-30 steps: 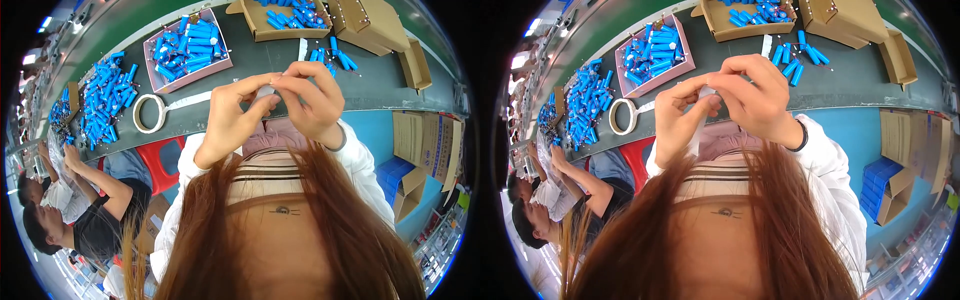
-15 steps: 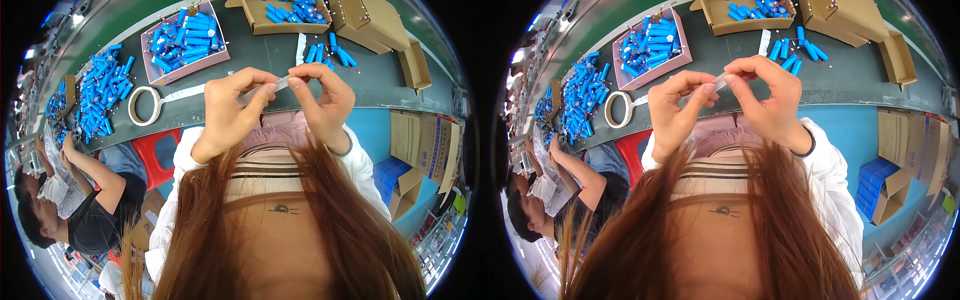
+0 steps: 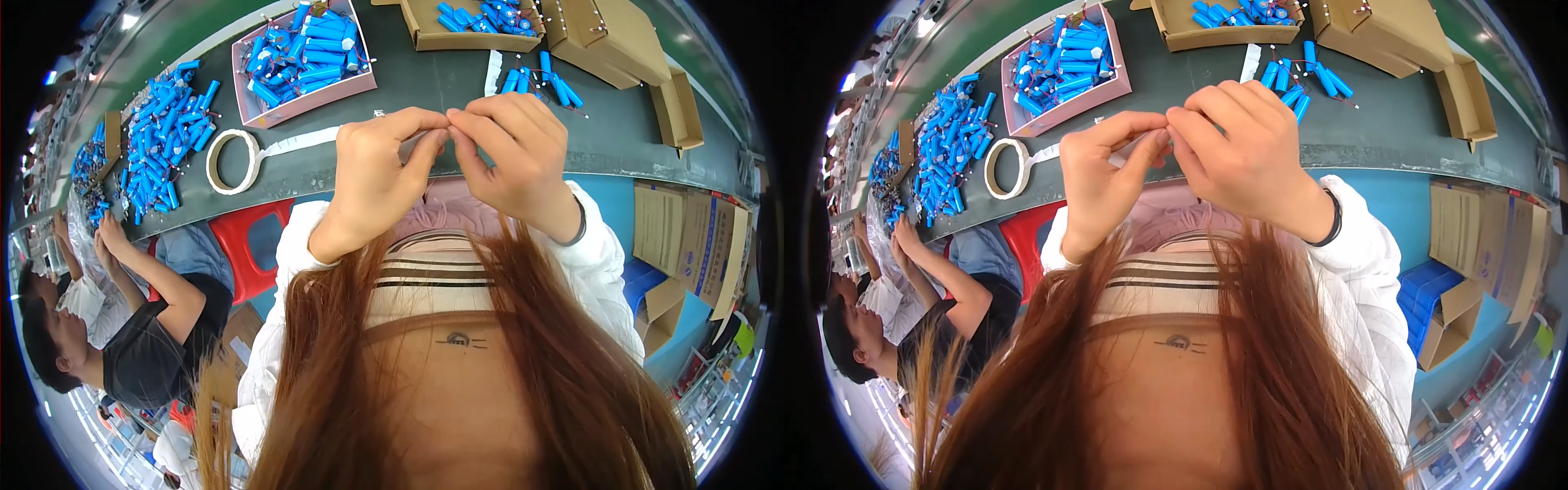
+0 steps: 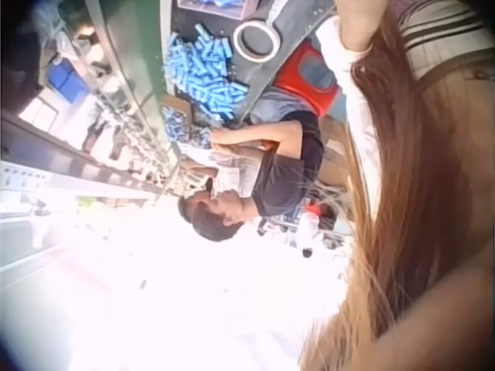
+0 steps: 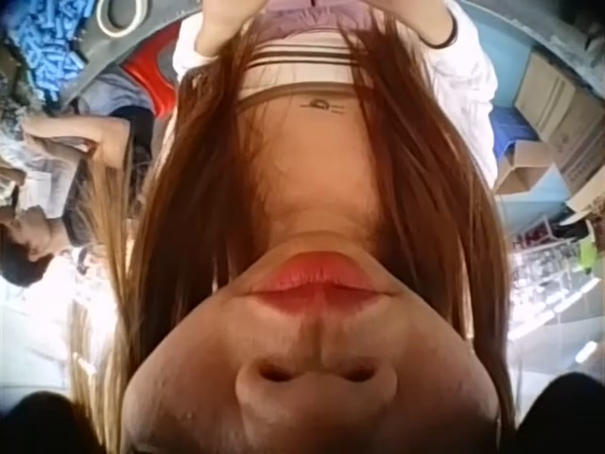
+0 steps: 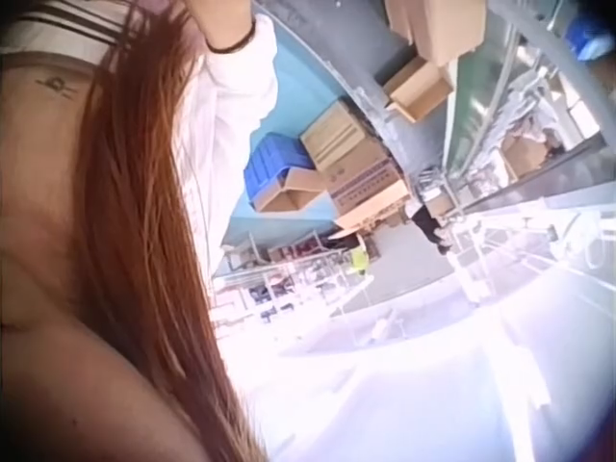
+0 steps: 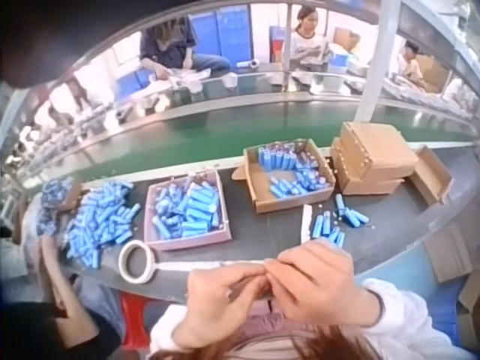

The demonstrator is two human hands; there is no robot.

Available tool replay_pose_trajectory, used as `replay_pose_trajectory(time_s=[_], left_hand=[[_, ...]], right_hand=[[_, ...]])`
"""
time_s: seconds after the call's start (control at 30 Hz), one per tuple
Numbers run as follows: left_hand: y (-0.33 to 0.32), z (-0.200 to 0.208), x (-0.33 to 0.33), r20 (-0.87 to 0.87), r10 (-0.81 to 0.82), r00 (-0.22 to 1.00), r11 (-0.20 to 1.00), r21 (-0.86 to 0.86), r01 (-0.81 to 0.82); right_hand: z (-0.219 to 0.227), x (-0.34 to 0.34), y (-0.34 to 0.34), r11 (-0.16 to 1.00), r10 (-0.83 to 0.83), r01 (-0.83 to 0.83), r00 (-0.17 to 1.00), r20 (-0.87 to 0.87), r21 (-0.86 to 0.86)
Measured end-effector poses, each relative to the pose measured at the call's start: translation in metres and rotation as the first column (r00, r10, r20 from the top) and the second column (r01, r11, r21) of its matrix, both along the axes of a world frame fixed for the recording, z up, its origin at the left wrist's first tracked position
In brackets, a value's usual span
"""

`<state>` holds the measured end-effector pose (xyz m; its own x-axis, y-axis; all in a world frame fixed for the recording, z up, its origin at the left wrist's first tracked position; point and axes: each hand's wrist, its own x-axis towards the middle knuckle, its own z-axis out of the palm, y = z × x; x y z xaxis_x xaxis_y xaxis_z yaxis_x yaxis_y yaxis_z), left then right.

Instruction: The person applies adhesive tape to small cylindrical batteries by hand, presumably on an electronics assembly line.

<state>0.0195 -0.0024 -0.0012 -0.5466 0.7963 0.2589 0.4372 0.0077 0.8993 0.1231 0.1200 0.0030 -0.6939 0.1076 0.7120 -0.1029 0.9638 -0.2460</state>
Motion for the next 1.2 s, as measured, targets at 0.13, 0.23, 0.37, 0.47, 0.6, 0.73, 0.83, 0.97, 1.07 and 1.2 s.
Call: replay_pose_trajectory(time_s=[0.13,0.23,0.37,0.47,0.6,0.73,0.83,0.97,1.07,1.2], left_hand=[[-0.001,-0.001,0.003,-0.130,0.024,0.991,0.999,-0.017,-0.027],[0.000,-0.003,0.003,-0.293,0.030,0.956,1.000,0.012,-0.027],[0.003,-0.012,0.003,-0.360,0.070,0.930,0.993,0.117,-0.029],[0.005,-0.012,0.008,-0.494,0.098,0.864,0.995,0.075,-0.071],[0.005,-0.010,0.003,-0.473,0.212,0.855,0.947,0.317,-0.059],[-0.002,-0.004,-0.007,0.449,0.036,0.893,0.867,0.430,-0.251],[0.000,-0.012,-0.012,0.506,-0.073,0.859,0.869,0.455,-0.194],[-0.001,-0.016,-0.008,0.582,-0.065,0.811,0.905,0.376,-0.197],[0.003,-0.017,-0.007,0.601,-0.079,0.796,0.921,0.349,-0.172],[0.010,-0.021,-0.004,0.597,-0.130,0.792,0.948,0.310,-0.078]], right_hand=[[-0.002,0.002,-0.003,0.999,-0.010,0.010,1.000,-0.002,0.033],[-0.004,0.003,-0.003,0.999,-0.034,0.032,0.998,0.050,0.038],[-0.011,0.002,0.000,0.881,0.093,-0.013,0.985,0.145,-0.472],[-0.026,0.000,0.001,0.580,0.149,0.078,0.968,0.200,-0.811],[-0.047,0.006,0.016,-0.141,0.220,0.064,0.975,0.032,-0.988],[-0.044,0.028,0.037,-0.159,0.071,-0.177,0.979,-0.190,-0.971],[-0.044,0.038,0.043,-0.064,-0.009,-0.142,0.990,-0.142,-0.988],[-0.058,0.052,0.054,0.435,-0.140,0.058,0.990,-0.004,-0.898],[-0.068,0.059,0.056,0.730,-0.401,0.430,0.899,0.177,-0.532],[-0.080,0.057,0.054,0.677,-0.511,0.598,0.801,0.311,-0.429]])
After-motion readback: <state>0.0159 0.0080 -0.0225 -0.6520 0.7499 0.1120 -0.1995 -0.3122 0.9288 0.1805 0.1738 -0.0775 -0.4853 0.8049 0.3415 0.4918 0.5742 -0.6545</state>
